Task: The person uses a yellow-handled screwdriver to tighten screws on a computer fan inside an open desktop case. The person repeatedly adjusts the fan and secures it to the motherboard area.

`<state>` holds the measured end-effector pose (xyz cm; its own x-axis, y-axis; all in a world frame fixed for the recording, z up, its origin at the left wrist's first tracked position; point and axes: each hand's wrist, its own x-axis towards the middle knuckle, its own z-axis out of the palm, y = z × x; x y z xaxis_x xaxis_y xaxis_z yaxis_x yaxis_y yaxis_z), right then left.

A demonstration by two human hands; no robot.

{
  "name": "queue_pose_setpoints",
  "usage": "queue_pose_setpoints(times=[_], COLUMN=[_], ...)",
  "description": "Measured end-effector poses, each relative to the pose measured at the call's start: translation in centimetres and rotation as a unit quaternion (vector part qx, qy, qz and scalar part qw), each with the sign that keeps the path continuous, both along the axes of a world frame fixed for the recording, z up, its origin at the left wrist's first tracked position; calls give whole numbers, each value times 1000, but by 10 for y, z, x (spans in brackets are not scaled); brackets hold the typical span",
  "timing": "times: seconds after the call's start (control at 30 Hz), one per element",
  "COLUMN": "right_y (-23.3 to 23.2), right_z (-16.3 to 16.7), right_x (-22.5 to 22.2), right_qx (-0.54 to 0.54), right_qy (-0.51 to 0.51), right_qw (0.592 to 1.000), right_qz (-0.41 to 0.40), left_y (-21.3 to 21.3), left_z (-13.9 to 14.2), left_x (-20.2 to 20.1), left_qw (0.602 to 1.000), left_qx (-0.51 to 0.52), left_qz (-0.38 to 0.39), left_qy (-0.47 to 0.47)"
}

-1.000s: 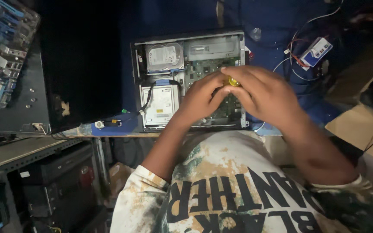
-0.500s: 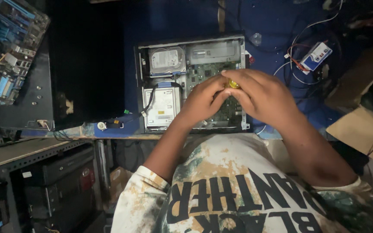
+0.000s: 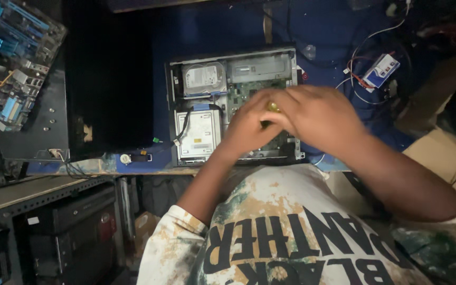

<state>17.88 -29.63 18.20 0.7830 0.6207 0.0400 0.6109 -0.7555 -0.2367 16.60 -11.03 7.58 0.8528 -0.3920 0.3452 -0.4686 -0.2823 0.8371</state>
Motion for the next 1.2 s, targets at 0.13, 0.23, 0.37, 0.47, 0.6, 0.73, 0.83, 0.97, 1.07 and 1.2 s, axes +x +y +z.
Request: queue_pose_setpoints(times=[0.13,0.23,0.37,0.47,0.6,0.73,0.83,0.97,1.07,1.2], right_y=[9,0,1,11,12,5,12,30,24,13], right_z=[7,15,18,15,15,23,32,46,56,46], right_x=[7,2,-4,0,5,-6,-10,0,-1,-6], right_qx=[-163,74,-31,-138,-220,-92,21,-255,-151,65], right_qy=[-2,-83,-99,-70,-9,-65,-111,48,11,-126], right_qw=[986,993,993,986,976,993,991,966,988,984], right_qz=[-36,45,61,59,7,31,69,-10,21,109], left_y=[-18,-17,-12,-12,-13,-8,-5,-7,-11,-9], left_z=[-8,-13,-14,-10,-7,-9,-9,-5,-5,-14], left_x=[-6,-10,-10,-11,-12,-11,-9,-11,-13,-13], left_qw=[990,993,991,995,993,978,999,994,987,988], left_qx=[27,-55,-40,-5,-30,-19,4,-13,-80,-91], left_qz=[137,96,79,88,103,96,45,106,114,77], left_qy=[23,46,99,46,50,183,7,-21,80,93])
